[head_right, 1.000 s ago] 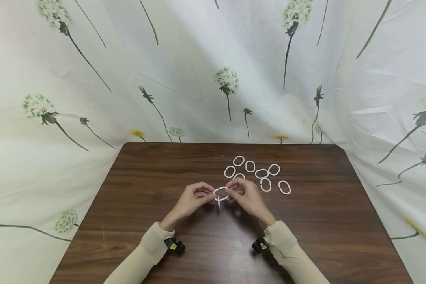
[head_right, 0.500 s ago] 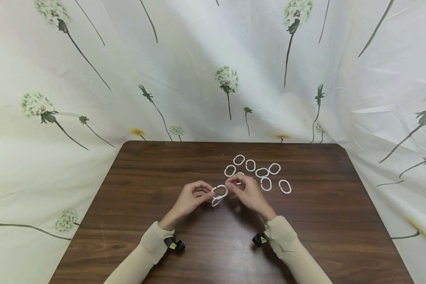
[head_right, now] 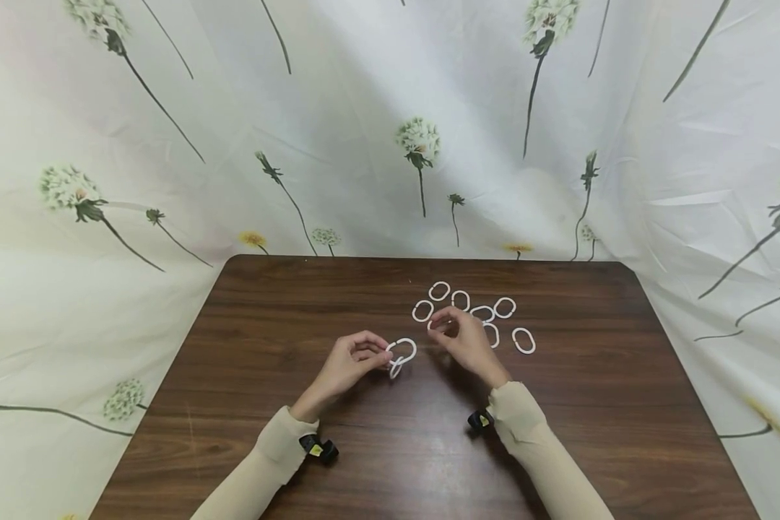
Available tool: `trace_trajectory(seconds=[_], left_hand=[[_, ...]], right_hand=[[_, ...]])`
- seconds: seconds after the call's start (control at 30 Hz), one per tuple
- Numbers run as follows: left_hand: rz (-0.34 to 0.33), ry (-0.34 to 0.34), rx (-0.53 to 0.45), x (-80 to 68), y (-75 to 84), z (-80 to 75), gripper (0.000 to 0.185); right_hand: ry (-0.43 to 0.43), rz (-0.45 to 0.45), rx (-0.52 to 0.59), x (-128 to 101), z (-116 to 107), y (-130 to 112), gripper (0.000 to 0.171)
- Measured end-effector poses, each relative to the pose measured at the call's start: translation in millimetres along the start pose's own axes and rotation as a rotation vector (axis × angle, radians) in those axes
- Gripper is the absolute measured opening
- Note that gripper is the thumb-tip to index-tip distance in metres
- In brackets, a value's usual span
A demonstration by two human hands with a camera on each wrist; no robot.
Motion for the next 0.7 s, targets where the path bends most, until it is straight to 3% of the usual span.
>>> trace_trajectory(seconds=[0.3, 0.5, 0.7], left_hand=[[-0.011, -0.01, -0.016, -3.6, -2.7, 2.3, 0.027], [-0.007, -0.011, -0.027, -4.7, -3.0, 3.6, 0.026], [-0.021, -0.011, -0.021, -5.1, -3.5, 3.0, 0.023]], right_hand=[[0.054, 0.05, -0.036, 10, 3, 14, 0.038], [0.091, 0.047, -0.145, 13, 4, 19, 0.046], [0.085, 0.055, -0.165, 17, 6, 22, 0.049]])
Point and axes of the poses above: each hand's wrist, its own x-axis towards the middle knuckle, its own z-axis out of the palm, y = z × x, the point moved 1 cm from there along x, towards the middle knuckle, and after that the axes turned 6 degrees about y, right-handed, at the moved point
